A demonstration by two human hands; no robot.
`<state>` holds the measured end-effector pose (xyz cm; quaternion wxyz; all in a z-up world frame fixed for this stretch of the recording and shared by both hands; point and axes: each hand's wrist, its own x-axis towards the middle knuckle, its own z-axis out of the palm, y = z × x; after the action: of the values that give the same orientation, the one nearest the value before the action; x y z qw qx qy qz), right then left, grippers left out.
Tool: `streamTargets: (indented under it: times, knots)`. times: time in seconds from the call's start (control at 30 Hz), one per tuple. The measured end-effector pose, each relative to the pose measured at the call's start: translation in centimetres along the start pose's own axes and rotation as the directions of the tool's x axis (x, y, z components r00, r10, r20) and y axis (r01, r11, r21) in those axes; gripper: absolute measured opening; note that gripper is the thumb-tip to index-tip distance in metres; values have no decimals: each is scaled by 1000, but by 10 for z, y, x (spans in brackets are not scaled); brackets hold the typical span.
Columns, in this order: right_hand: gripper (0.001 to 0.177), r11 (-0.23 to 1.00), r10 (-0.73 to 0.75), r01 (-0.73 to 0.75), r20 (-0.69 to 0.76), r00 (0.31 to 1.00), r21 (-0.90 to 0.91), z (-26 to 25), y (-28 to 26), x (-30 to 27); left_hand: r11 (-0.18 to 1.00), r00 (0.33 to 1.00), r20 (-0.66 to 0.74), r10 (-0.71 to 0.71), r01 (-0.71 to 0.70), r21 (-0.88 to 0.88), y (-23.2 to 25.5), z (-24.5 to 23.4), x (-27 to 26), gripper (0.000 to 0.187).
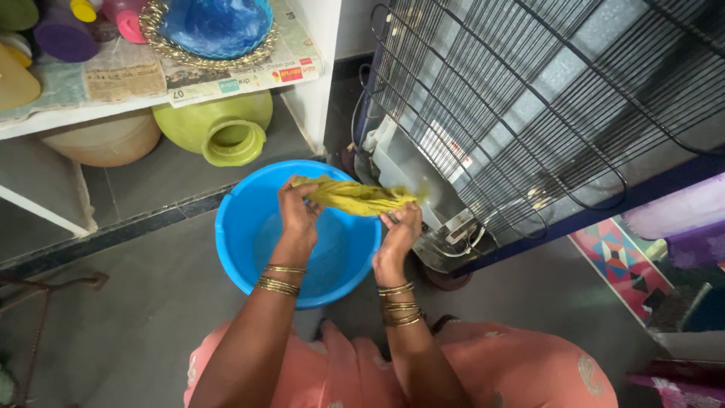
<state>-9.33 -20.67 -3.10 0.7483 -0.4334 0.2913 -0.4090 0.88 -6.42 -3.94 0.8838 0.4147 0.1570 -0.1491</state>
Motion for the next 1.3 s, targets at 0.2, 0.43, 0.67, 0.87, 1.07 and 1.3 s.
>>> streamTargets:
  times: [0.2,0.43,0.67,0.87,1.07,1.3]
  knots:
    - [21,988,-89,105,142,986,-109,17,-41,-26,792,915,397,-65,-194,578,27,2,-16,51]
    - [19,736,-603,609,122,788,-296,-2,-24,-21,-311,820,544,-176,-571,760,1,2,-8,43]
    - [33,137,-540,769,604,586,-625,-28,-27,50,736,741,522,-423,-55,674,-30,29,-36,48]
    - [39,212,67,470,492,868,-857,-38,30,192,200,848,499,-178,-466,862,-96,55,-25,45]
    - [44,210,320,659,688,652,-722,-32,112,321,205,925,378,-46,-362,909,-121,88,-21,95]
    - [44,274,247,702,754,609,-657,2,140,354,331,978,202,-54,-173,928,-111,115,-14,111]
